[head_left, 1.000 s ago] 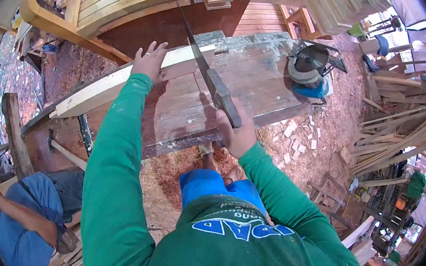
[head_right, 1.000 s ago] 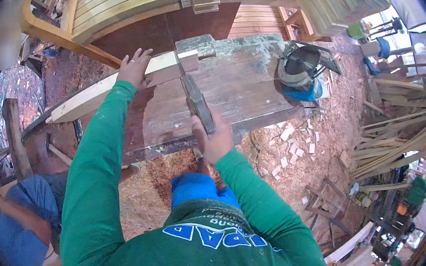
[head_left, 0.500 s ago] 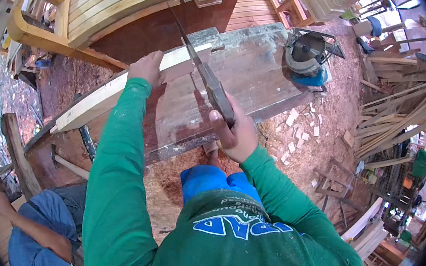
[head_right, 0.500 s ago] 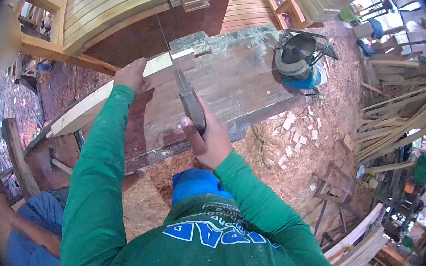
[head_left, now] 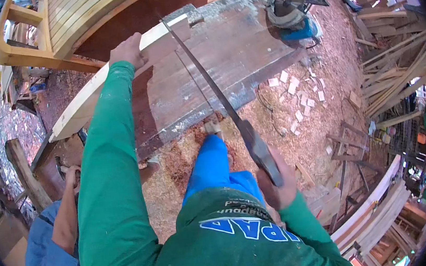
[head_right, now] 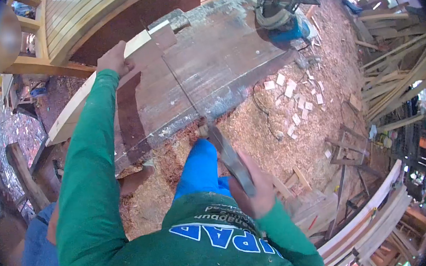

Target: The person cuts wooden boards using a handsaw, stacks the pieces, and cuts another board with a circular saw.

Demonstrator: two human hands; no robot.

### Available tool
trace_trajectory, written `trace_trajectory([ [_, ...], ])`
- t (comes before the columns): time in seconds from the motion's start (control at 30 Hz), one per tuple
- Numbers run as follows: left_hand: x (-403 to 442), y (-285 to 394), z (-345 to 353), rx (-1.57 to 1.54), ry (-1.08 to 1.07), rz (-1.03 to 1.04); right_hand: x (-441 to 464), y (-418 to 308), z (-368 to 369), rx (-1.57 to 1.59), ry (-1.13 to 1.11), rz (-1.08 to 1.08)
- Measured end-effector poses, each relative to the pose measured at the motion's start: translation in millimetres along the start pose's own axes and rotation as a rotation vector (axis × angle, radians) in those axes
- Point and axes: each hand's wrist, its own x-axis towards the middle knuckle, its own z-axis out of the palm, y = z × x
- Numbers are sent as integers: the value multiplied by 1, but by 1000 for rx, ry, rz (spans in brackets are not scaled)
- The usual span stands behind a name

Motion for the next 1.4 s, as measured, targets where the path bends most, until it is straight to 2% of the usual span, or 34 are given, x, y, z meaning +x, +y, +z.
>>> trace_trajectory([
  [0.1, 1, -1, 2, 18, -15, -14, -26, -11, -18, -124, 52, -104],
  [0.17, 2, -4, 9, -15, 40, -5, -5, -11, -10, -32, 45, -75],
  [0.2, 3, -5, 12, -29, 66, 3, 15, -12, -5, 17, 45, -58],
  [0.27, 0, -4, 7, -57, 47, 5, 90, -29, 21, 121, -70, 150],
  [0.3, 0, -2, 5, -70, 38, 11, 133, -19, 46, -8, 49, -205],
  [0.33, 2, -2, 8, -70, 35, 10, 172, -27, 61, 185, -19, -155],
  [0.37, 4, -5, 11, -70, 35, 6, 211, -30, 81, 178, -33, -89],
  [0.47, 5, -4, 1, -41, 3, -5, 247, -42, 95, 171, -46, -43],
  [0.53, -5, 1, 3, -40, -28, -13, 228, -37, 89, 132, -3, -158],
  [0.6, 6, -4, 5, -44, -13, -14, 187, -18, 75, 66, 109, -407],
  [0.67, 3, -3, 8, -28, 15, 8, 106, -16, 44, 19, 38, -131],
  [0.77, 6, -6, 13, -29, 34, 13, 18, -13, 2, -60, -55, -92],
  [0.83, 8, -6, 16, -24, 2, 14, 15, -19, -2, -81, -52, -69],
  [0.87, 11, -10, 15, -14, -4, 15, 28, -22, 4, -78, -24, -104],
  [0.9, 10, -15, 21, -28, 79, 78, 43, -24, 12, -75, 3, -135],
  [0.93, 8, -18, 19, -43, 71, 67, 75, -24, 28, -8, -8, -96],
  [1.03, 12, -4, 15, -91, 40, 55, 222, -25, 87, 273, -11, -99],
  [1.13, 7, -2, 4, -81, -29, -14, 284, -57, 106, 24, 13, -104],
  [1.23, 6, -3, 5, -55, -4, 9, 248, -29, 108, 194, 92, -267],
  [1.3, 7, -1, 1, -36, -6, 10, 166, -16, 79, 174, -28, -21],
  [1.33, 5, -2, 2, -26, -17, 10, 128, -2, 68, 201, 24, -134],
  [1.37, 9, -3, 3, -12, 1, 23, 90, -9, 40, 197, -100, 36],
  [1.4, 10, -5, 5, 5, 9, 33, 52, -5, 23, 52, -26, -72],
])
